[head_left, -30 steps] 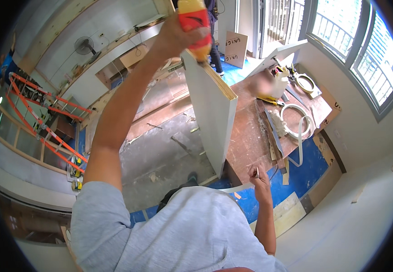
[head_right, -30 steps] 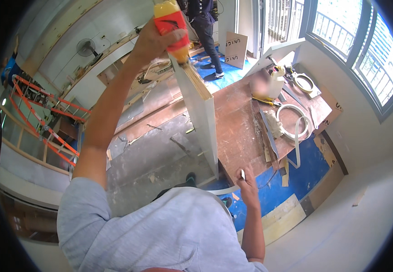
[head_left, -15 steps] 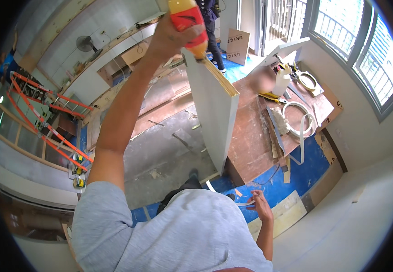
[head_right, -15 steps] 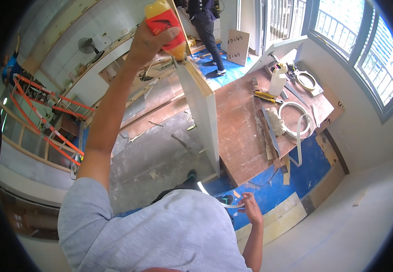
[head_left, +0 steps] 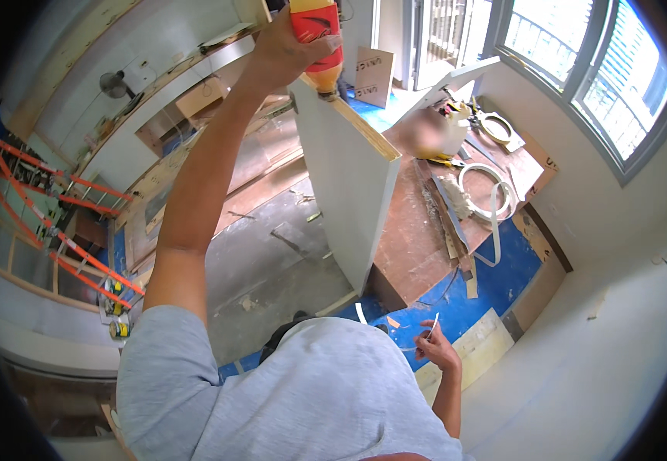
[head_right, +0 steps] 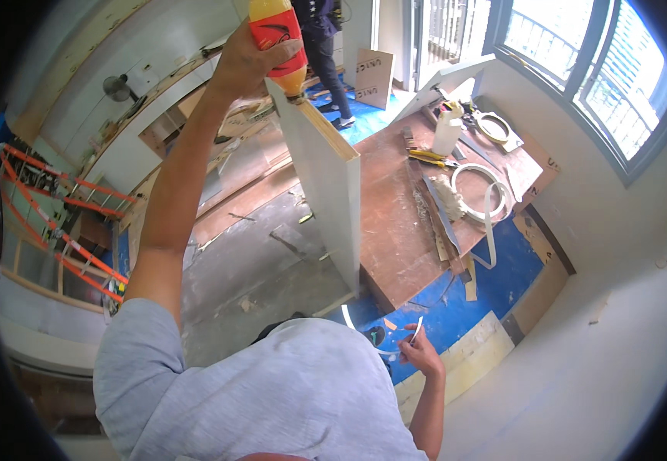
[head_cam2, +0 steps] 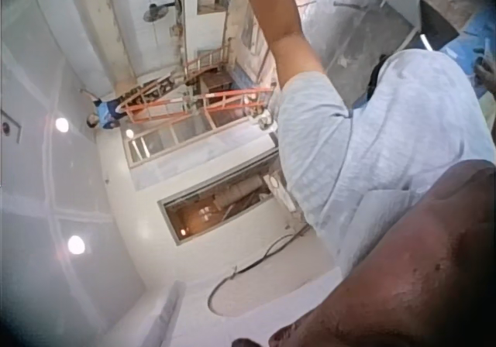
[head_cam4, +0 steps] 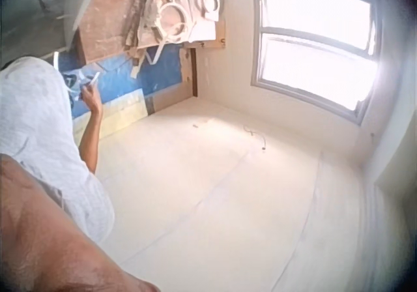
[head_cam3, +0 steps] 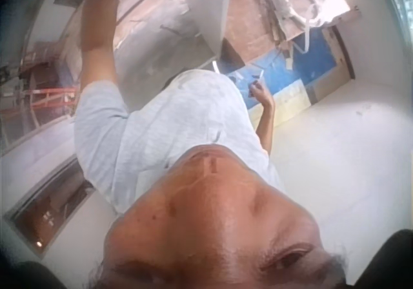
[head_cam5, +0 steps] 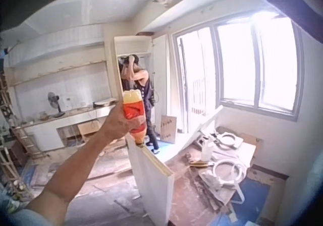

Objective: The person applies a strip of edging to the edge of a white board, trims the excess with a pair of shears, uses a file to smooth the edges, applies glue from a bottle, and wipes the edge with a cloth.

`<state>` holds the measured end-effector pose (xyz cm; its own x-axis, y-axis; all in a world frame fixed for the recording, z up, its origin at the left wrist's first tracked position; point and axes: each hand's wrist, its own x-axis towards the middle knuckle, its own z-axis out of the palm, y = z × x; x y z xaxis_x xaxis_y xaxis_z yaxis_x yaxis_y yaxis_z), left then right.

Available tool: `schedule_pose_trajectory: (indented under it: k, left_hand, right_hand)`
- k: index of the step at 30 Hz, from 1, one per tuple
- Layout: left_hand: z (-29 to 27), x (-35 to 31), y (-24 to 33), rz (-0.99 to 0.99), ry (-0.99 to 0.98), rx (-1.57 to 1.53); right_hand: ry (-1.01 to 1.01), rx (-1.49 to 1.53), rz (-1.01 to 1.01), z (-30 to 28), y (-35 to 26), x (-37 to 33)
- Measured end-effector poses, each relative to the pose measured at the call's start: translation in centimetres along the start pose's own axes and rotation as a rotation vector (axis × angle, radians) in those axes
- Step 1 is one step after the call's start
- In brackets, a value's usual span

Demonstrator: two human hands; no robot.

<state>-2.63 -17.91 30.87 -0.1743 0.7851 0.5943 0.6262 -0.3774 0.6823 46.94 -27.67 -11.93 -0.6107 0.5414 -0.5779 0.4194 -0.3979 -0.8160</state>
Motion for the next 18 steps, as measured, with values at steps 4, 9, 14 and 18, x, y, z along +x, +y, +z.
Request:
schedule_pose_trajectory:
  k: [4,9,14,18]
  left_hand:
    - [3.5,-0.9,1.9,0.085,-0.054,0.166]
    - [6.2,-2.4,5.2,0.289,-0.175,0.064]
    - [0.1,2.6,-3.1,0.256,-0.018,0.246]
    - [-6.3,6.9,-10.6,0.187,0.131,0.439]
  right_hand:
    - [0.032,-0.002,-0.09,1.9,-1.0,-0.4]
    - [0.146,-0.086,-0.224,5.0,-2.9,-0.4]
    - [0.303,-0.019,-0.396,8.7,-2.2,-0.6]
    - [0.425,0.055,-0.473,12.8,-5.1,-1.6]
